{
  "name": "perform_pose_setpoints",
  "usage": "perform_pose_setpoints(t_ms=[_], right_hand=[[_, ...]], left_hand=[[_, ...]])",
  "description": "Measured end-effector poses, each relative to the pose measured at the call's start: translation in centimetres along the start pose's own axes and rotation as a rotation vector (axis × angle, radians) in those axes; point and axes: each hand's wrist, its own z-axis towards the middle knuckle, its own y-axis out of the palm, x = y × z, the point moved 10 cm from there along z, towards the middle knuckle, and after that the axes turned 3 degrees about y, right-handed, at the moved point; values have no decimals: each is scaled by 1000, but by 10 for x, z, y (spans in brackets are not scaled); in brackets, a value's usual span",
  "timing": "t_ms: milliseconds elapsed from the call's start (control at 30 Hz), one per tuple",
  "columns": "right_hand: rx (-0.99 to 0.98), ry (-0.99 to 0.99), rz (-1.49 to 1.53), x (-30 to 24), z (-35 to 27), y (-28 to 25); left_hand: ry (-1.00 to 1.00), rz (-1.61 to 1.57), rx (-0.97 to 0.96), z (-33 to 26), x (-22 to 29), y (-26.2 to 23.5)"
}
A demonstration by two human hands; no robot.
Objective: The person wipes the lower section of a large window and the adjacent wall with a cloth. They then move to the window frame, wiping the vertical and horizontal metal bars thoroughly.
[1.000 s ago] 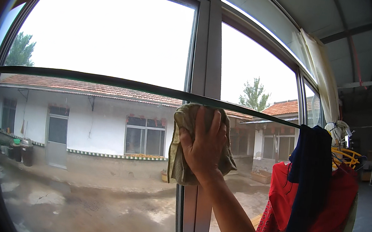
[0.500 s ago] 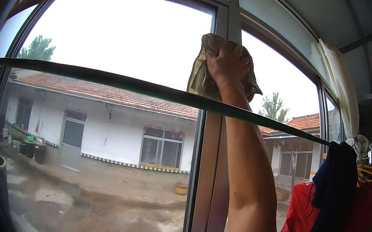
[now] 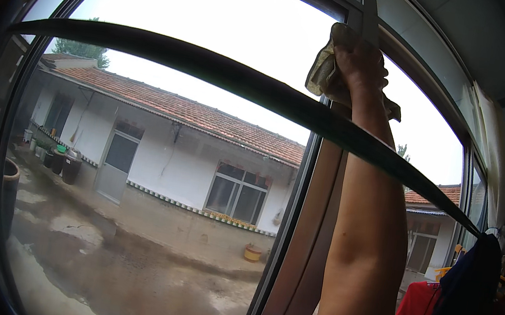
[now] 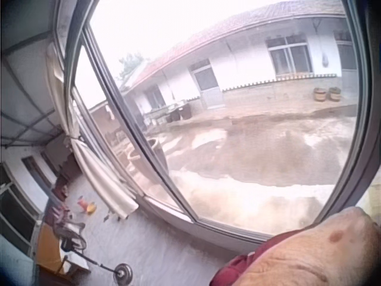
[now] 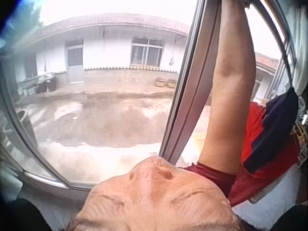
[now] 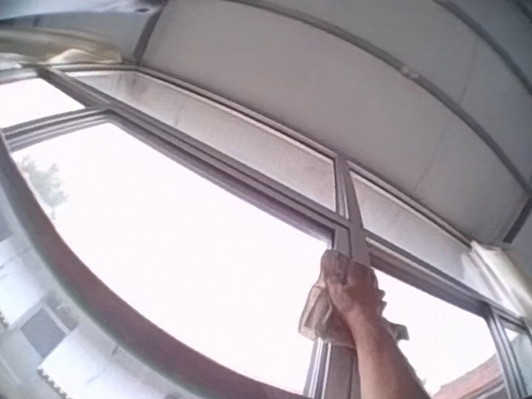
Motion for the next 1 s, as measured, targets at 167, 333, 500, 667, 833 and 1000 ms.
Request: perform_pose_setpoints(t_ms=[167,333,500,667,833,1000], right_hand=[[64,-14,160,-14,-44,-21],[-9,128,26,-23,-88,-30],[-9,184,-159,-18,-107,-37],[-112,195,-176,-37,-156,-52],[-54,109,-211,-34,-179,-55],[109,75,-331,-51,-215,-71]], left_hand=[[-16,13,-4,-4,0,6],[-51,35,-26,-20,-6,7],[-71,21,-73,-50,-12,11],[-166,20,-135,-118,-50,21],[-353,15,-254,-229,-113,48],[-637,89,-383,-383,-197,59]])
